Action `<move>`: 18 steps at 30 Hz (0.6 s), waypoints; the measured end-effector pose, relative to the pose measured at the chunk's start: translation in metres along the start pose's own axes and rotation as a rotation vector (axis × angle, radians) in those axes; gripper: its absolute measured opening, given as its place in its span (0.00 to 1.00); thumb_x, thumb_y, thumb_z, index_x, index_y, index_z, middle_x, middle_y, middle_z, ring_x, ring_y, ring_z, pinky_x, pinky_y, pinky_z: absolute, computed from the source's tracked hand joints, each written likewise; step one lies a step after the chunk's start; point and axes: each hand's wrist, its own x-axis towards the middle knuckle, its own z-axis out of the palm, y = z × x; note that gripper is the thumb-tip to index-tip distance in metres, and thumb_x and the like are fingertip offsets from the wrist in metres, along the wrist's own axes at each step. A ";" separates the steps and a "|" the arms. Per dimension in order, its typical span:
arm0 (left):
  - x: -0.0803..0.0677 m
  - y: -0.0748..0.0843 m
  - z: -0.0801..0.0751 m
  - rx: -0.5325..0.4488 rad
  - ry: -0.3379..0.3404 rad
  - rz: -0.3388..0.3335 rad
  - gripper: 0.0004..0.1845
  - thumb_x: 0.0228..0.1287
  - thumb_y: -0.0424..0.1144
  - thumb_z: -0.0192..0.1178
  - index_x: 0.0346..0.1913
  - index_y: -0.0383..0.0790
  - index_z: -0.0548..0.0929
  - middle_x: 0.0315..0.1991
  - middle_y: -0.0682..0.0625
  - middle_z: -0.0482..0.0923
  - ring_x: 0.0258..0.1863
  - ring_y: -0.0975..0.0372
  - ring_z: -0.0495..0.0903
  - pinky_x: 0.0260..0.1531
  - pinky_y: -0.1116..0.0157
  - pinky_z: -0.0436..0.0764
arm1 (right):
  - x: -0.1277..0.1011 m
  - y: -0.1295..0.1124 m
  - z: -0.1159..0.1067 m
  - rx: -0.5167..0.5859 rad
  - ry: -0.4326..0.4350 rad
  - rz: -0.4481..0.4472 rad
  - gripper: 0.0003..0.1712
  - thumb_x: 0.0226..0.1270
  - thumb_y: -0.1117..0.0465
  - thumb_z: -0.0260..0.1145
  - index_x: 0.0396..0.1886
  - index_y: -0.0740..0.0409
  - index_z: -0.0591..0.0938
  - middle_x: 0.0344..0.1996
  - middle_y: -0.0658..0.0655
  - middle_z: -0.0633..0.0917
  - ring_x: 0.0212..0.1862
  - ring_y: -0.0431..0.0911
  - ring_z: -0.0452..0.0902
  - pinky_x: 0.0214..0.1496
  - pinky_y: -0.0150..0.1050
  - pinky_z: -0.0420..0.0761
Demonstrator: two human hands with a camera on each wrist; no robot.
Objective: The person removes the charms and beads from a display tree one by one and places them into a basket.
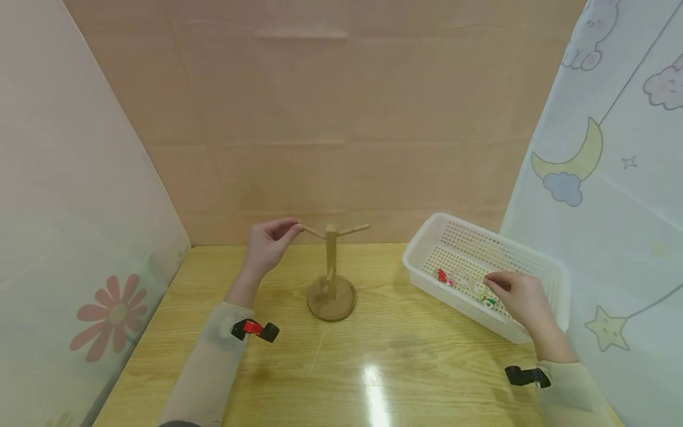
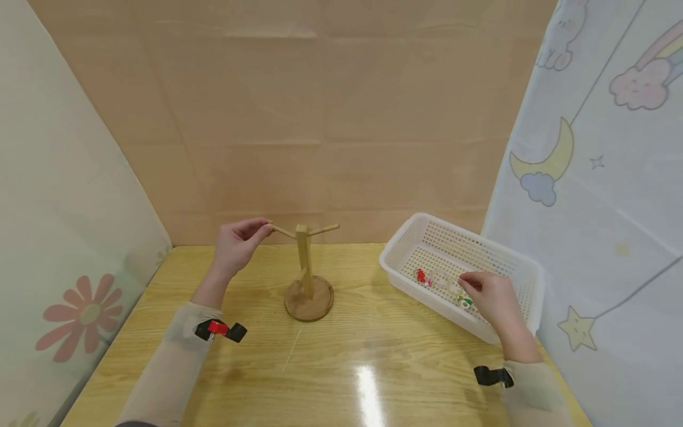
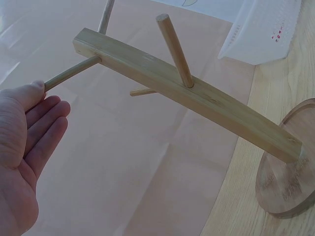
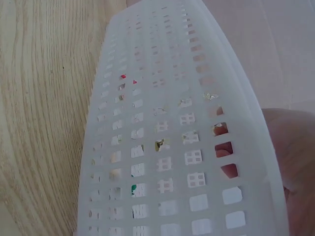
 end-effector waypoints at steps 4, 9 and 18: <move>0.000 0.000 0.000 0.010 0.001 0.008 0.11 0.72 0.34 0.72 0.48 0.27 0.91 0.41 0.36 0.91 0.37 0.69 0.89 0.37 0.73 0.86 | 0.001 0.001 -0.002 0.003 -0.039 -0.001 0.10 0.75 0.63 0.74 0.48 0.66 0.91 0.42 0.66 0.91 0.40 0.60 0.89 0.42 0.60 0.87; 0.000 -0.001 0.000 0.004 0.003 0.008 0.11 0.72 0.33 0.72 0.49 0.26 0.91 0.42 0.36 0.91 0.37 0.70 0.90 0.37 0.73 0.86 | 0.001 0.005 -0.002 0.006 -0.086 -0.018 0.11 0.75 0.62 0.74 0.48 0.66 0.91 0.43 0.67 0.91 0.40 0.60 0.89 0.42 0.60 0.87; -0.001 0.000 0.000 -0.010 0.007 -0.001 0.10 0.72 0.32 0.72 0.48 0.26 0.91 0.41 0.34 0.90 0.36 0.70 0.89 0.37 0.73 0.85 | 0.001 0.013 0.002 0.017 -0.150 -0.011 0.12 0.77 0.61 0.72 0.50 0.66 0.91 0.44 0.66 0.92 0.41 0.58 0.89 0.42 0.58 0.88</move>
